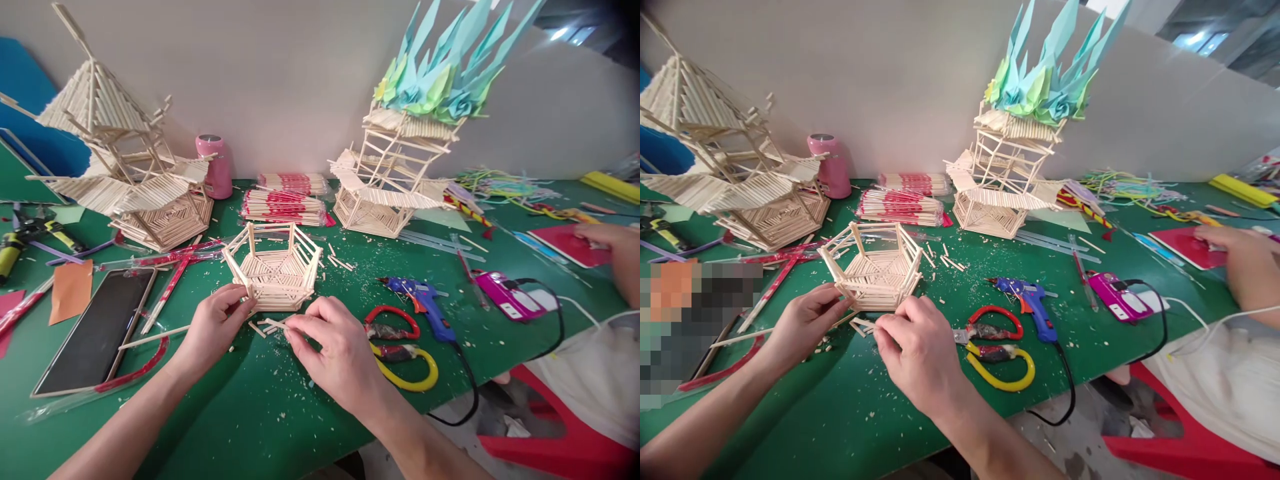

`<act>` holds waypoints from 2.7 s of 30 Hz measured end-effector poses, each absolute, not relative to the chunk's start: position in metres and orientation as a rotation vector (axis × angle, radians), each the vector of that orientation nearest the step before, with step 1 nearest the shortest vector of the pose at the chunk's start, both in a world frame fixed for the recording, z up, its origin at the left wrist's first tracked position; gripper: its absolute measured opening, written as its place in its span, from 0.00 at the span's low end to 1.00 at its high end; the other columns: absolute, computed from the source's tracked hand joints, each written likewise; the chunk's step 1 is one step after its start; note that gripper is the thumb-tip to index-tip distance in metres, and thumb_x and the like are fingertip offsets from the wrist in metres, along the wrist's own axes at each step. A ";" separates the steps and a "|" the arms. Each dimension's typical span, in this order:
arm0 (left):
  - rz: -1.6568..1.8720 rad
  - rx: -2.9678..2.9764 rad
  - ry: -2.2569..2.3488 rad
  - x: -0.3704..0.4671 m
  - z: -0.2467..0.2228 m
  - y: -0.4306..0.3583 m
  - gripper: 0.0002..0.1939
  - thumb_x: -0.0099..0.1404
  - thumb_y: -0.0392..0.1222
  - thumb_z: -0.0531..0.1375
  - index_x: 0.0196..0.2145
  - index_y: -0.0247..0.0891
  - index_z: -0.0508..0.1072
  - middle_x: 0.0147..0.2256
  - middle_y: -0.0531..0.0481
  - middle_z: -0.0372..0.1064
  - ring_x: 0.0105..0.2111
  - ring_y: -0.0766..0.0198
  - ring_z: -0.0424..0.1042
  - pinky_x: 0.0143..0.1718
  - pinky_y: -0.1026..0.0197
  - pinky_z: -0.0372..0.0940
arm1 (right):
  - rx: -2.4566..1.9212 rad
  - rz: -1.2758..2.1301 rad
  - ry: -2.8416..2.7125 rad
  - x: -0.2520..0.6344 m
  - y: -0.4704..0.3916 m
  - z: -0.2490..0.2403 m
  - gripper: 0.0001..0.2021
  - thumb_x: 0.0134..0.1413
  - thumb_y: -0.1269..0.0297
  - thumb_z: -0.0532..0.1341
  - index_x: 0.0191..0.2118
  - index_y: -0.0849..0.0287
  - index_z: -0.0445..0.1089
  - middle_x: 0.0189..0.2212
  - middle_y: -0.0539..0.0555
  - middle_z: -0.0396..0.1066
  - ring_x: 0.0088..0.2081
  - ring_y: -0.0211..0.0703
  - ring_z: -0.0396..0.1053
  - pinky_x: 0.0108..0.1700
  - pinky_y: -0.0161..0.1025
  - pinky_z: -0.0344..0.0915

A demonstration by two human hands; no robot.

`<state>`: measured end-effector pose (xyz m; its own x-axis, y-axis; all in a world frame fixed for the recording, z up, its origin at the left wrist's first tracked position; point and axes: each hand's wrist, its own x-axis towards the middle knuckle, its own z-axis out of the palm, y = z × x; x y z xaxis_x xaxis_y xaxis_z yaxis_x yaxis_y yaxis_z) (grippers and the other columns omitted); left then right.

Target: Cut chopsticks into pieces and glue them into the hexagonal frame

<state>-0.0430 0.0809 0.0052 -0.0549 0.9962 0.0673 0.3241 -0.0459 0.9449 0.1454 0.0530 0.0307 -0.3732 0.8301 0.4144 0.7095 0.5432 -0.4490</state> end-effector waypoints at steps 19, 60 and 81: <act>1.047 1.595 1.382 -0.046 0.061 0.104 0.18 0.56 0.55 0.58 0.21 0.37 0.73 0.18 0.51 0.62 0.20 0.64 0.58 0.21 0.65 0.53 | -1.173 0.546 -1.957 0.181 0.093 0.099 0.03 0.51 0.69 0.62 0.31 0.57 0.74 0.26 0.49 0.67 0.25 0.35 0.62 0.25 0.33 0.59; 1.079 1.167 1.296 -0.075 0.059 0.113 0.16 0.51 0.53 0.65 0.23 0.34 0.76 0.19 0.52 0.65 0.22 0.67 0.59 0.22 0.67 0.56 | -0.837 0.793 -2.635 0.137 0.172 0.152 0.07 0.49 0.74 0.60 0.27 0.62 0.75 0.22 0.47 0.70 0.23 0.31 0.61 0.24 0.33 0.54; 1.031 1.080 1.236 -0.077 0.060 0.115 0.16 0.54 0.53 0.64 0.32 0.36 0.77 0.20 0.54 0.63 0.22 0.68 0.60 0.25 0.66 0.58 | -1.239 0.236 -2.947 0.104 0.148 0.164 0.09 0.50 0.73 0.56 0.27 0.62 0.74 0.23 0.52 0.68 0.22 0.35 0.56 0.23 0.37 0.47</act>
